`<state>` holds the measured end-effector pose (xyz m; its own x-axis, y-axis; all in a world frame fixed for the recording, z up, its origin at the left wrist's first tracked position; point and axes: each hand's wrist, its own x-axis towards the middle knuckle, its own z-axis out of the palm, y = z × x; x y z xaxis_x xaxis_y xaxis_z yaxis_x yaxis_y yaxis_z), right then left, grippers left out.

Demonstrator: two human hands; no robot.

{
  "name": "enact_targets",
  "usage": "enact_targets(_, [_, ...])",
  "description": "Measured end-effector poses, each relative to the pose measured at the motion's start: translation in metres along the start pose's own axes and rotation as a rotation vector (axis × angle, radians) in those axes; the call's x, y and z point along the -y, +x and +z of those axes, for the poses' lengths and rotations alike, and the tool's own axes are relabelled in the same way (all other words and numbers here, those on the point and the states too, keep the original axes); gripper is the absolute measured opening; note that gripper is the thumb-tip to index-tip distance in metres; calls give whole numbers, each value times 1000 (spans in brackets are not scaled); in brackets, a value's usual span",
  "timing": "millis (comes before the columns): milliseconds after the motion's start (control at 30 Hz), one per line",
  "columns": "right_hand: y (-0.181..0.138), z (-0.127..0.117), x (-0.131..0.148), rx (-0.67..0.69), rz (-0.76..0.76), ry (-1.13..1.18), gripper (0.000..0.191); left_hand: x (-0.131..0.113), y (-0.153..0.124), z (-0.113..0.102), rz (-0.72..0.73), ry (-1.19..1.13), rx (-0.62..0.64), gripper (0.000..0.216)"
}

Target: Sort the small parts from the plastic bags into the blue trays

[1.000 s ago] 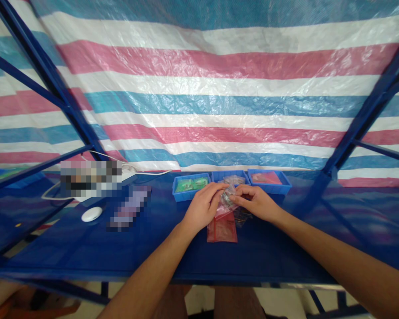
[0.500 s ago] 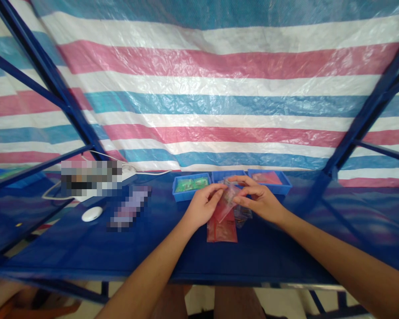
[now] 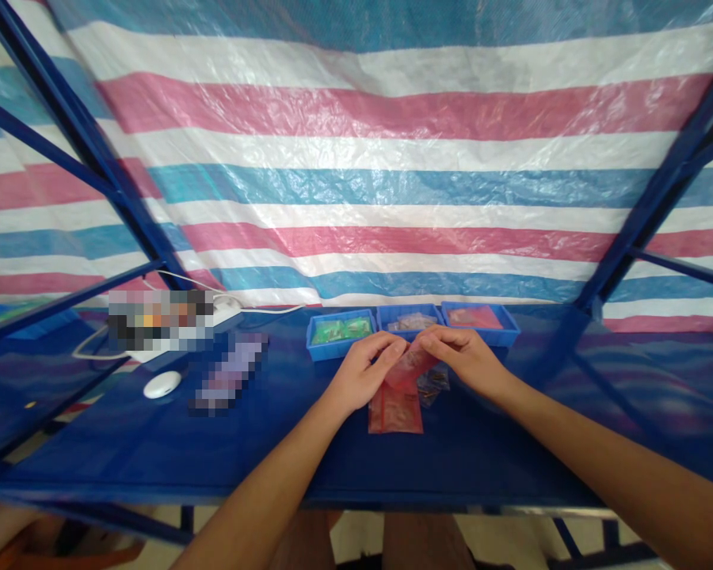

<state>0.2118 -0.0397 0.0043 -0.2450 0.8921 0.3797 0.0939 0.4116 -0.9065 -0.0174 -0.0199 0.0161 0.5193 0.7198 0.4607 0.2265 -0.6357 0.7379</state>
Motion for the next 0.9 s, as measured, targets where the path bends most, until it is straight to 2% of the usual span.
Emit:
enact_targets(200, [2,2,-1,-57,41,77,33,4,-1,0,-53,9,-45,38])
enact_targets(333, [4,2,-5,-118,14,12,31,13,0,1,-91,42,-78,38])
enact_targets(533, [5,2,-11,-127,51,86,32,23,2,2,-146,-69,-147,39])
enact_targets(700, [7,5,-15,-152,65,205,45,25,4,4,-163,-138,-189,32])
enact_targets(900, [6,6,-10,-130,91,260,52,24,4,3,-163,-143,-194,33])
